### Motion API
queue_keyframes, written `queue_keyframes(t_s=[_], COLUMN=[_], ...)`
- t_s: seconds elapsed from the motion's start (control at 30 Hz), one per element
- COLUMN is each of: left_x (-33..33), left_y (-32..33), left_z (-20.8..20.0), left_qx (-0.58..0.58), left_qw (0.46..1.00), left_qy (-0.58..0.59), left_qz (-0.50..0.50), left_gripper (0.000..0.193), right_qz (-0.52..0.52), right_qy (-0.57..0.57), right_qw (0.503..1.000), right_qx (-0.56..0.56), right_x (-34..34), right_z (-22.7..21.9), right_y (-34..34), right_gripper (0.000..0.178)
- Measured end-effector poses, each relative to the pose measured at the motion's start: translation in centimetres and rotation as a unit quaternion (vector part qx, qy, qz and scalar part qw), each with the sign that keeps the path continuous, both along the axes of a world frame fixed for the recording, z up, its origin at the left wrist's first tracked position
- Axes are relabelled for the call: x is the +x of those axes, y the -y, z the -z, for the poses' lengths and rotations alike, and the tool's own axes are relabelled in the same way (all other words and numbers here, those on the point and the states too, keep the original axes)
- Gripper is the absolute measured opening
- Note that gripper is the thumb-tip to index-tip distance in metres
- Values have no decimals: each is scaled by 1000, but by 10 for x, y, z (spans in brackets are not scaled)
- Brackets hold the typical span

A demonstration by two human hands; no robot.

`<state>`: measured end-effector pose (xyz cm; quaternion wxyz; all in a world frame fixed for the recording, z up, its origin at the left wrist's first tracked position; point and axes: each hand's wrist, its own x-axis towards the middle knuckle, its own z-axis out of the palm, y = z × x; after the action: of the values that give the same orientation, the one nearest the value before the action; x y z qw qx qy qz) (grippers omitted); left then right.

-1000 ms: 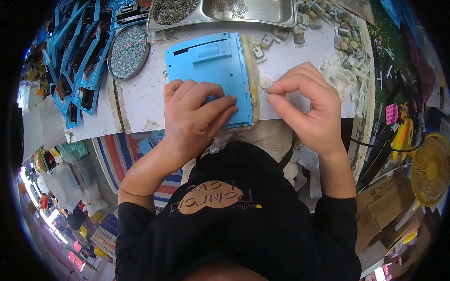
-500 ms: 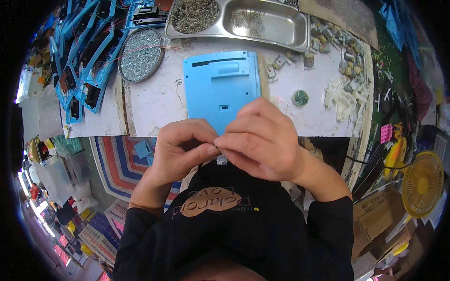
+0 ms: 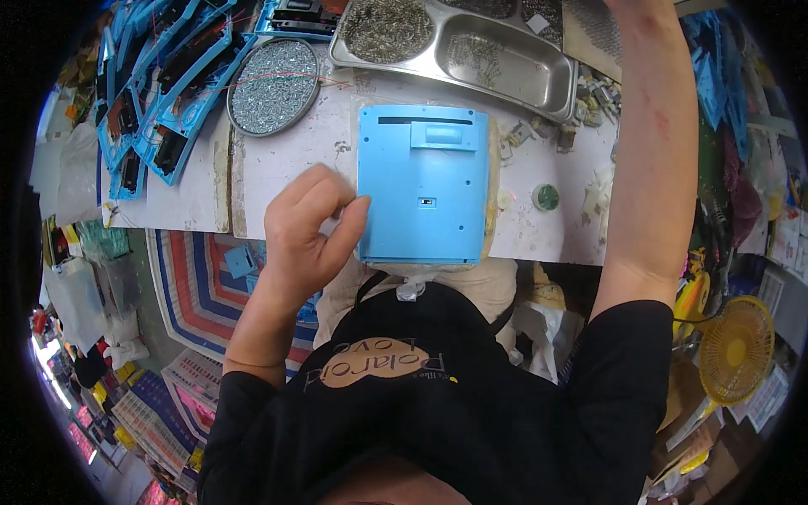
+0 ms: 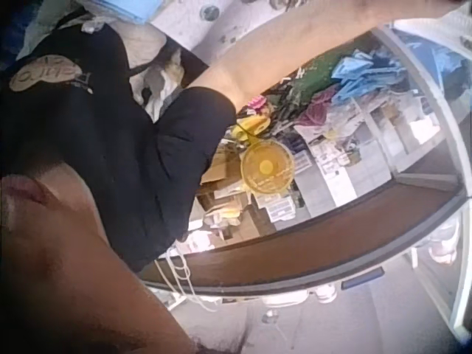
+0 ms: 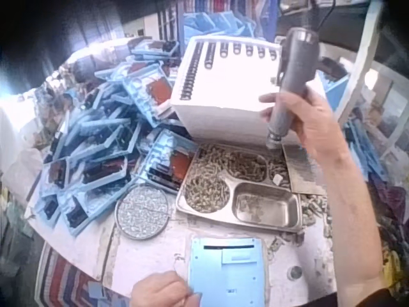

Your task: Assembling and soldering electronic components into a blue plastic housing.

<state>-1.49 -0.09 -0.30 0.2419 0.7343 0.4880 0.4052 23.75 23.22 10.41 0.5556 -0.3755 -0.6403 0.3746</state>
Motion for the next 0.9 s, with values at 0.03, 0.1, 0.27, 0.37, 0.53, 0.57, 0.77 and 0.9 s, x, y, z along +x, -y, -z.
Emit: queue_keyframes(t_s=[0.03, 0.1, 0.27, 0.37, 0.53, 0.57, 0.77, 0.9], left_x=[2, 2, 9, 9, 7, 6, 3, -9], left_y=[-7, -10, -5, -3, -1, -1, 2, 0], left_z=[-1, 1, 1, 5, 3, 2, 13, 13], left_qx=[48, 70, -36, -7, 3, 1, 28, 83], left_qw=[998, 997, 996, 998, 998, 998, 998, 996], left_qy=[-26, -31, 52, 36, 48, 49, 57, -10], left_qz=[-9, -5, 67, 47, 44, 43, 28, -2], left_gripper=[10, 7, 17, 17, 19, 19, 18, 21], right_qz=[-74, -175, -460, -412, -350, -343, -314, -335], right_qy=[68, 39, -152, -162, -171, -171, -148, -146], right_qw=[995, 984, 873, 896, 919, 922, 936, 930], right_qx=[19, 11, -64, -48, -53, -55, -63, -39], right_x=[0, -15, -18, -38, -52, -54, -68, -73], right_z=[3, -4, 38, 30, 30, 30, 28, 36], right_y=[-6, 23, 76, 135, 166, 168, 174, 168], right_gripper=[46, 48, 43, 31, 23, 23, 25, 24])
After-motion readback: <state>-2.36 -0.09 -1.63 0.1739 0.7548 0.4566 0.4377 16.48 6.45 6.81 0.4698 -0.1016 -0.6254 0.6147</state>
